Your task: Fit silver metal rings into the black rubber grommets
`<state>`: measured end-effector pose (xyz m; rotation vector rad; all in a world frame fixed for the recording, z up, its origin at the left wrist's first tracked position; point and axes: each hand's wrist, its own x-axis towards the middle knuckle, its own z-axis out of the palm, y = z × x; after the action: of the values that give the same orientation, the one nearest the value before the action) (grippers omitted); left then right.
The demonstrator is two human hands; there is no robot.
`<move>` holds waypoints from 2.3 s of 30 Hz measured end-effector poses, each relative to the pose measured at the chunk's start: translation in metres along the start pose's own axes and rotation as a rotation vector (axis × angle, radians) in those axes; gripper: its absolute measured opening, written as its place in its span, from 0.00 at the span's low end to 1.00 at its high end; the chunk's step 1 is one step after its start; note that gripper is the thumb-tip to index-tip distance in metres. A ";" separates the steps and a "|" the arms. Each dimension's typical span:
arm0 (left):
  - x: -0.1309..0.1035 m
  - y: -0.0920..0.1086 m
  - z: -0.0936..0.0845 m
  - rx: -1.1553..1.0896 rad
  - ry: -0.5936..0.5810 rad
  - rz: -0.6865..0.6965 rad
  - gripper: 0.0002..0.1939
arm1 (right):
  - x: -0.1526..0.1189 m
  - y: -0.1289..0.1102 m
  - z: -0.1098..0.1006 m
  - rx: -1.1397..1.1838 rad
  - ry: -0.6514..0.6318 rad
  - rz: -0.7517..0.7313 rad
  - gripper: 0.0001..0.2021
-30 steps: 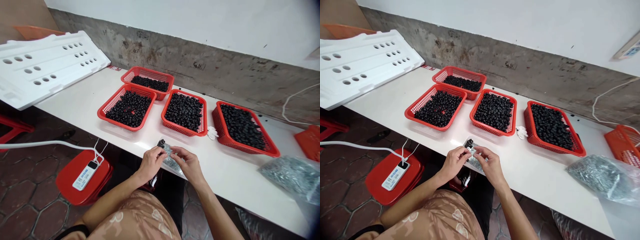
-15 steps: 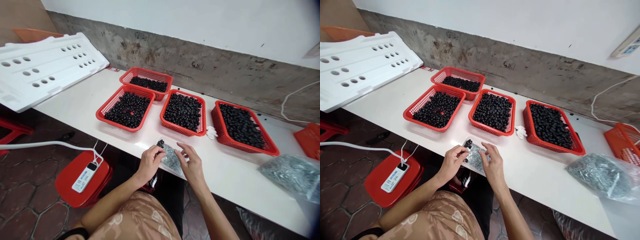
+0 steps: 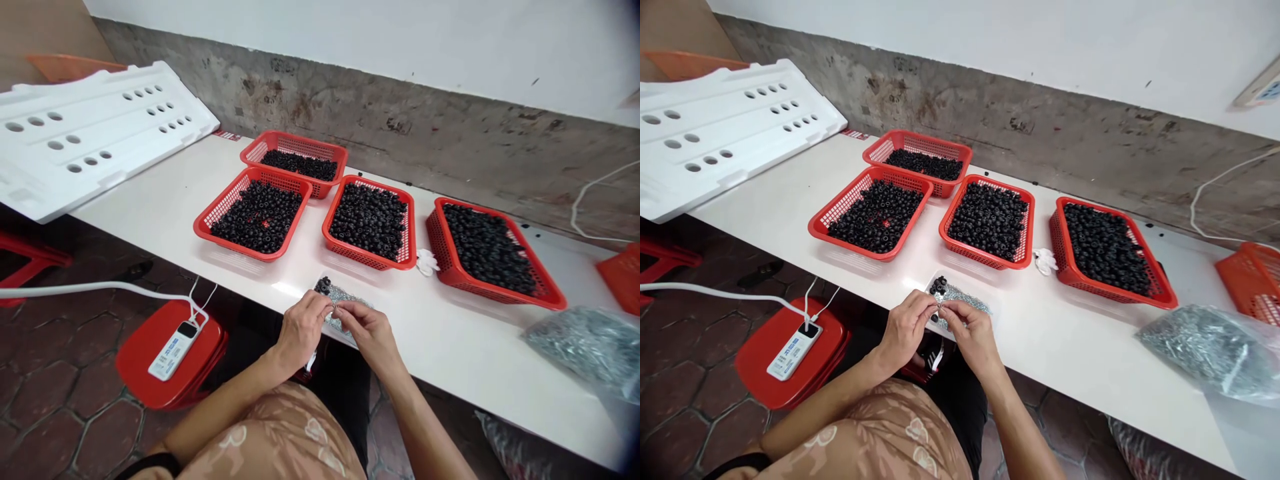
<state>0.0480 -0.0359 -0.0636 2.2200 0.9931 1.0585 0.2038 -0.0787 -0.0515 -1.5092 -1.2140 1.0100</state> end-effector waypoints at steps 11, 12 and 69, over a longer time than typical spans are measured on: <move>0.000 0.004 -0.001 -0.158 -0.023 -0.066 0.10 | -0.002 -0.002 -0.002 -0.015 0.078 -0.128 0.09; 0.001 0.006 -0.002 -0.248 -0.052 -0.126 0.10 | -0.003 -0.003 -0.002 -0.051 0.097 -0.172 0.08; -0.023 0.000 -0.018 -0.442 -0.169 -0.208 0.13 | -0.022 -0.010 -0.006 0.045 -0.246 0.107 0.14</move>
<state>0.0232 -0.0517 -0.0636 1.7733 0.8040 0.8798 0.2031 -0.1002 -0.0395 -1.4579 -1.2807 1.3169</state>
